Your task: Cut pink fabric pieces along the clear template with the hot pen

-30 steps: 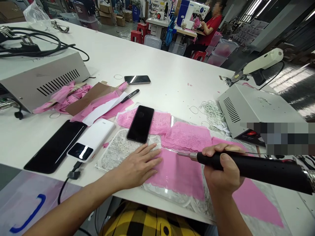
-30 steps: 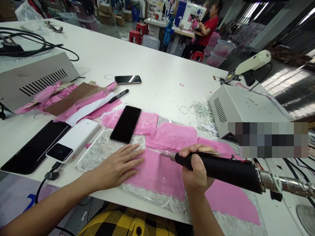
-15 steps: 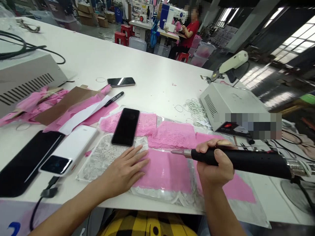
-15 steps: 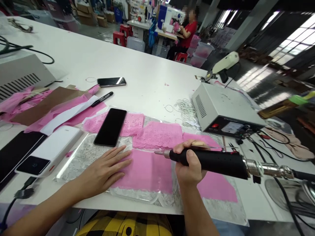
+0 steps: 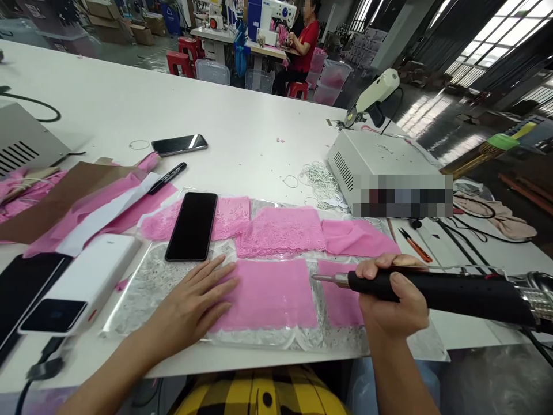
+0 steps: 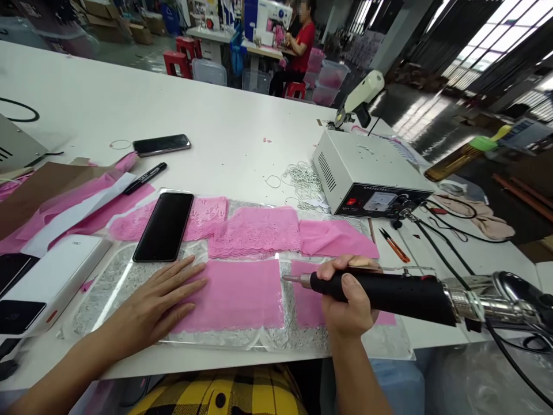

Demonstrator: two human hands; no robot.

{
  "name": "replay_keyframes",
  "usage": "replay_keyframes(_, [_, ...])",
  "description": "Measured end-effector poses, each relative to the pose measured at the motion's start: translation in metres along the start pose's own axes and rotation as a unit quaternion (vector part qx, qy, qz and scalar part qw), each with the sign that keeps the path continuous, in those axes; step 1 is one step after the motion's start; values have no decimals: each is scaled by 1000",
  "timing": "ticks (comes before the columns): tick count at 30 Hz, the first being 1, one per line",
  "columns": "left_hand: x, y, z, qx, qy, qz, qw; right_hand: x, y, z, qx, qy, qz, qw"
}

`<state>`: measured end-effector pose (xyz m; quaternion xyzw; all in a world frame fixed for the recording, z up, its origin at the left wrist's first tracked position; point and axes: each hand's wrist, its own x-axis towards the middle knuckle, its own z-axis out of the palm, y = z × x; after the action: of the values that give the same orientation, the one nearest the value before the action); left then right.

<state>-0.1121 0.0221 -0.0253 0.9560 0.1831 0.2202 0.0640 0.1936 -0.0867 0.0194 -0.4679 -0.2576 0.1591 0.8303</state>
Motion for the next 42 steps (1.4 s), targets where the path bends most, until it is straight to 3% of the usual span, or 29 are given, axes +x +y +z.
replay_keyframes(20, [1,1,0,10,-4,3,1000,-3,3,5,-16,-60,-24,998])
replay_keyframes(30, [0,1,0,-3,-8,-8,1000,-7,-10,-7,-7,-29,0,1000])
replay_keyframes(42, [1,1,0,6,-19,0,1000,-15,-15,-7,-2,-48,23,999])
